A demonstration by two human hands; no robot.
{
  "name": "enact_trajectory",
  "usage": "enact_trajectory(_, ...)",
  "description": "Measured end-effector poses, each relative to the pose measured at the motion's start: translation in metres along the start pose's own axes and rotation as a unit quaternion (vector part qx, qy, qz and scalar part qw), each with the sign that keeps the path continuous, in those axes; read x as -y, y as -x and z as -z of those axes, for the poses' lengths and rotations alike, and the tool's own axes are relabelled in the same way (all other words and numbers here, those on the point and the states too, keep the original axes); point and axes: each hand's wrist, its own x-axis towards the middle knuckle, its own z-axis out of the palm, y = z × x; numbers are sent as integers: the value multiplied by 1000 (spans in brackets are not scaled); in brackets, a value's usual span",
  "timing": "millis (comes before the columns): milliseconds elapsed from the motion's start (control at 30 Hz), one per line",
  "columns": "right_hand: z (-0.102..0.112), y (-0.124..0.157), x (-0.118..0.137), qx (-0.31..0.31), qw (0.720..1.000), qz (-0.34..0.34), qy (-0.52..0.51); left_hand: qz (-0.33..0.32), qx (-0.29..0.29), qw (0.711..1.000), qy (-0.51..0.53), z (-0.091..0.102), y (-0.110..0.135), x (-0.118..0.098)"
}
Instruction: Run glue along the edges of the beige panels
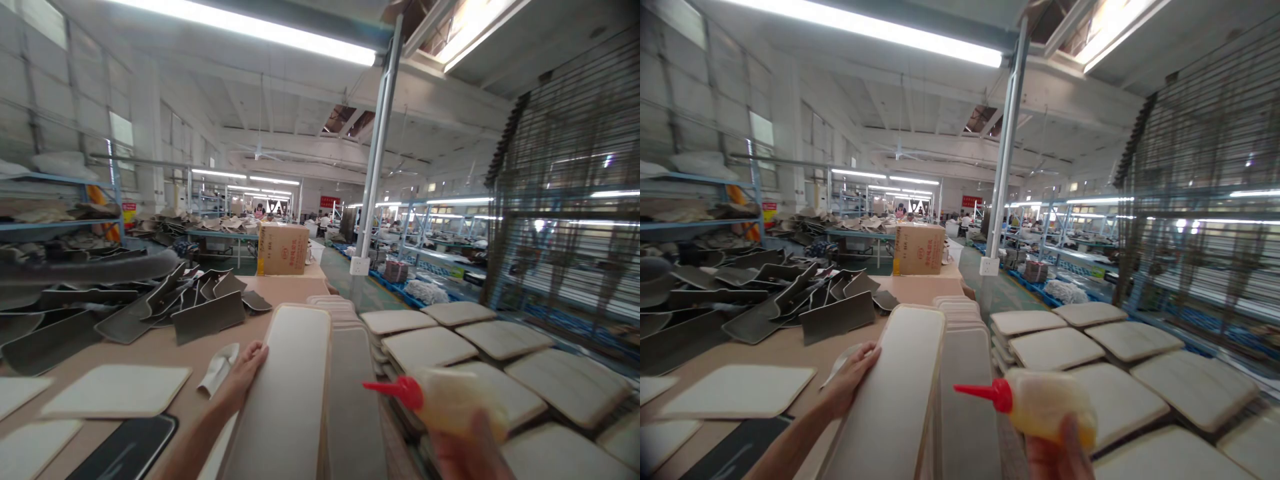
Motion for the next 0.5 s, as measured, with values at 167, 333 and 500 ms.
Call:
enact_trajectory(167, -43, -2, 3, 71, 984, 162, 29, 11, 43, 998, -52, -9, 20, -27)
enact_trajectory(333, -46, -20, 4, 112, 973, 195, 49, 14, 74, 995, -57, -13, 25, -38)
enact_trajectory(500, -40, -32, 1, 120, 973, 183, 70, 19, 81, 996, -29, -15, 16, -29)
